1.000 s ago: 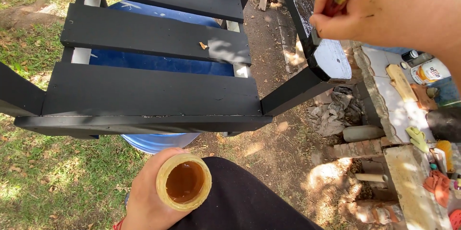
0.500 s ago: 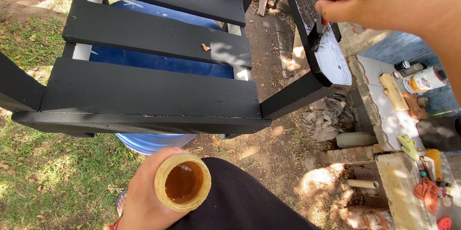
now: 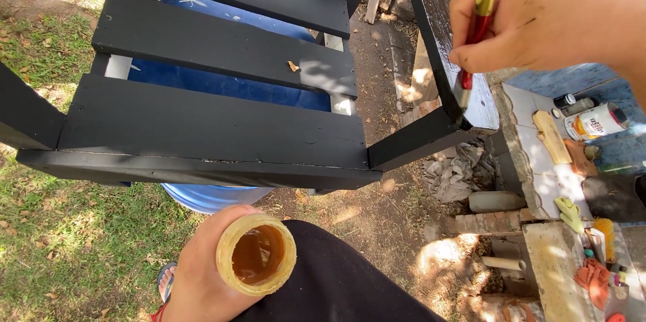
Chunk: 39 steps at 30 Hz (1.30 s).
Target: Painting a wooden chair with black paint using a paintbrush
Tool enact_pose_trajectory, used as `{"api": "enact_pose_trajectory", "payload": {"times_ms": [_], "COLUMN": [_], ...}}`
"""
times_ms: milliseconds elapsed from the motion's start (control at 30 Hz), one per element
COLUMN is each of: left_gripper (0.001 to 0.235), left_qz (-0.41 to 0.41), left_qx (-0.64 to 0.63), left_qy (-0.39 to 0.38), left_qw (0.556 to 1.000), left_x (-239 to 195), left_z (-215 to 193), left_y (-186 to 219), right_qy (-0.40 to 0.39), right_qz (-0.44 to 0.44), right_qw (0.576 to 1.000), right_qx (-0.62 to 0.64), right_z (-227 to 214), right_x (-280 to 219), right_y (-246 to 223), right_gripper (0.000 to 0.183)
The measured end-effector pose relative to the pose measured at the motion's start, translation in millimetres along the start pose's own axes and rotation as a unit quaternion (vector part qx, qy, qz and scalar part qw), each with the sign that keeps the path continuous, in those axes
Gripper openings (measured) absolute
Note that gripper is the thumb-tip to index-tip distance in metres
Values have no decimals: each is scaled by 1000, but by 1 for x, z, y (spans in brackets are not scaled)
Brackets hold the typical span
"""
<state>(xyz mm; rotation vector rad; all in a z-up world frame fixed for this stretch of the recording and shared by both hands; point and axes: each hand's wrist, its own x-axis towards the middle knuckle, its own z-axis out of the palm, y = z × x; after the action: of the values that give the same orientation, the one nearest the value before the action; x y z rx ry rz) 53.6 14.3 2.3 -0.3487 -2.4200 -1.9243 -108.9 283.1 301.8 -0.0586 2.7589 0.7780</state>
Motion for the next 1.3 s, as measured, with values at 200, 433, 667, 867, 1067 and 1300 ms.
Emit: {"api": "enact_pose_trajectory", "payload": {"times_ms": [200,433,667,867,1067,1300], "left_gripper": [74,75,75,76,73,74], "left_qz": [27,7,-24,-11,-3,-9], "left_qx": [-13,-15,-28,-8,-8,-20], "left_qy": [23,22,34,36,25,43], "left_qw": [999,1000,999,999,1000,999], "left_x": [-2,-4,-5,-2,-3,-6], "left_z": [3,1,0,3,4,4], "left_y": [-6,-6,0,0,-6,-4], "right_qy": [32,115,122,10,52,168], "right_qz": [-44,-45,-40,0,-22,-117], "right_qw": [994,992,977,994,989,979], "right_qx": [94,10,168,-108,-140,16], "right_z": [6,17,5,3,-1,17], "right_x": [14,49,32,30,32,48], "right_y": [5,27,7,0,0,26], "right_gripper": [24,24,14,25,38,19]}}
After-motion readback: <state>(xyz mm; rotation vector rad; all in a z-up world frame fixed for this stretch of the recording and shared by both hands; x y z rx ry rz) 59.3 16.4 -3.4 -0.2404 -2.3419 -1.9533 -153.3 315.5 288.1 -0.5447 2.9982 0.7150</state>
